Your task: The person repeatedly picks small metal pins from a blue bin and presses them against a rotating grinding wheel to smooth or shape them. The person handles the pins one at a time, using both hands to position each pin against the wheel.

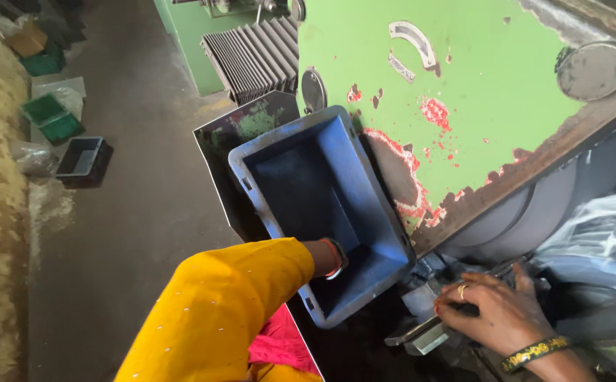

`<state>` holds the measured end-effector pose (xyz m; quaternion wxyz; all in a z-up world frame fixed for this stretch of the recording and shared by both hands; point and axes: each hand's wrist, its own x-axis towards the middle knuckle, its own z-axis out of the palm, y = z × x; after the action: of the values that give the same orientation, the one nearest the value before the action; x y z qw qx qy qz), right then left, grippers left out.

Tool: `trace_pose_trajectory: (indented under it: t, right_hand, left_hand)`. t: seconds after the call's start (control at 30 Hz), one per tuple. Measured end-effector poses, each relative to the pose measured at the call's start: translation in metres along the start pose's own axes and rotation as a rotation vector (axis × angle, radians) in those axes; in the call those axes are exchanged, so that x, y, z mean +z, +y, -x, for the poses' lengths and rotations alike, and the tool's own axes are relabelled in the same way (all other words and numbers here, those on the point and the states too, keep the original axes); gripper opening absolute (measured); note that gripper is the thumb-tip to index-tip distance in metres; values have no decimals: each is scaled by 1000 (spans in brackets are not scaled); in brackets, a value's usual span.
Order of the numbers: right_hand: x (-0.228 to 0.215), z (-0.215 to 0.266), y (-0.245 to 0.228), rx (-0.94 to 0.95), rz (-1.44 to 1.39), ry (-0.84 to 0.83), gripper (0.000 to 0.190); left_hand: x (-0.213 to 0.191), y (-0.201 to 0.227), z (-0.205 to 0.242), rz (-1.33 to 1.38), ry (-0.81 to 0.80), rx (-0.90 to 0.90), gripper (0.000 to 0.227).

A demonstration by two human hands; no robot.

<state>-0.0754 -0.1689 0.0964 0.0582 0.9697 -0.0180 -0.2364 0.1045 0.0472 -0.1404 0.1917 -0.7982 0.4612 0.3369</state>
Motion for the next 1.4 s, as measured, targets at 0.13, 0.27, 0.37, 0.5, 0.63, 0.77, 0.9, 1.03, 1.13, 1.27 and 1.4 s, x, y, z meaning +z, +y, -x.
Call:
trace_pose_trajectory:
  t: [0.13,0.27,0.37,0.5,0.63,0.77,0.9,1.03,1.13,1.27,1.4]
  right_hand:
    - [-4,-2,2,8,-30,14,40]
    - [2,-4,5,19,-45,36,38]
    - [0,-6,6,10,-53,31,36]
    - [1,-7,10,-66,-103,112,31]
    - [8,-10,17,-92,-193,169,29]
    - [15,-16,23,-132,-233,233,26]
    - [17,-20,29,-146,-260,265,25]
    - [17,-20,32,-154,-256,254,26]
    - [18,-22,33,-180,-307,300,25]
    - [21,-21,38,-212,-409,379,24]
    - [23,-19,35,-268,-116,392,31]
  left_hand:
    - [20,-12,-30,-37,-49,-57,29]
    - [30,-3,-55,-50,-48,-56,30]
    - [36,-9,-66,-40,-22,-59,32]
    - [40,-22,-67,-20,50,-37,34]
    - [16,-16,-41,0,161,42,37]
    - [-37,2,35,325,316,64,36]
    - [-93,26,111,1129,287,316,23]
    - [-125,70,135,1271,97,579,30]
    - [-138,94,121,1217,70,521,35]
    - [-146,105,101,1315,205,404,31]
    - [-146,73,94,1004,214,481,17]
